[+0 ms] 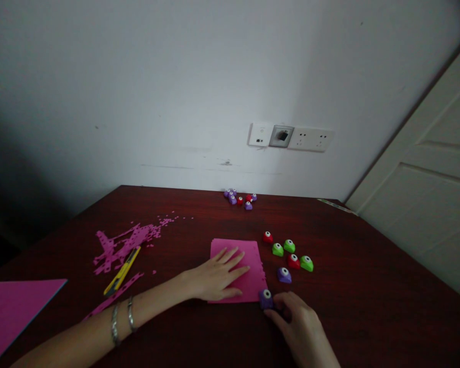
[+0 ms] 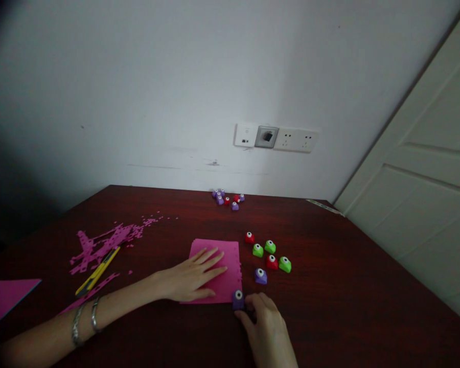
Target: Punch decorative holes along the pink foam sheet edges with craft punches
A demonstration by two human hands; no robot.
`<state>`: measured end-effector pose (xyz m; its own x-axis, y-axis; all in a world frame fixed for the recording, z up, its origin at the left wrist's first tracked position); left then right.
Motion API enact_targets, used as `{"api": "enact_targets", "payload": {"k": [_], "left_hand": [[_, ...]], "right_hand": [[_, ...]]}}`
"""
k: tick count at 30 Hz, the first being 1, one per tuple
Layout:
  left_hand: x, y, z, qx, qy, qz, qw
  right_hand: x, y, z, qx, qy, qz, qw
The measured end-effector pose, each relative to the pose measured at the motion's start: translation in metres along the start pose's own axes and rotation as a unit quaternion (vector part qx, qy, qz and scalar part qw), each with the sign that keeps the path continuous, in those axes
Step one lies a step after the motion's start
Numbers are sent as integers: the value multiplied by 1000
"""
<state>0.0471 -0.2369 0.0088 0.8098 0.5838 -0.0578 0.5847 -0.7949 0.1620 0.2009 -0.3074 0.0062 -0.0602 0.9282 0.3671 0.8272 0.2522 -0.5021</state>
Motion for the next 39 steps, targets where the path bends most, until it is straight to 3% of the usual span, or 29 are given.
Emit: {"api": "enact_targets", "payload": {"k": [29, 39], "left_hand": [[1, 2, -3, -37, -21, 6, 999], [3, 5, -9, -76, -41, 7, 996]], "right_hand": [[0, -5, 8, 10, -13, -15, 1000], [-2, 1, 10, 17, -13, 20, 1000]]}}
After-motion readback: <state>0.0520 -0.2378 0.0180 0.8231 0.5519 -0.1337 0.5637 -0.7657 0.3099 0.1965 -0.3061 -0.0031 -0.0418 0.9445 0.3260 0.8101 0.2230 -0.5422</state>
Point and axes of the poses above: each hand's wrist, its own x-axis towards the middle knuckle, its own z-axis out of the palm, y = z × x, the point moved 8 cm from there along x, towards the middle knuckle, and after that the axes turned 11 degrees about -z, right-handed, at the moved point
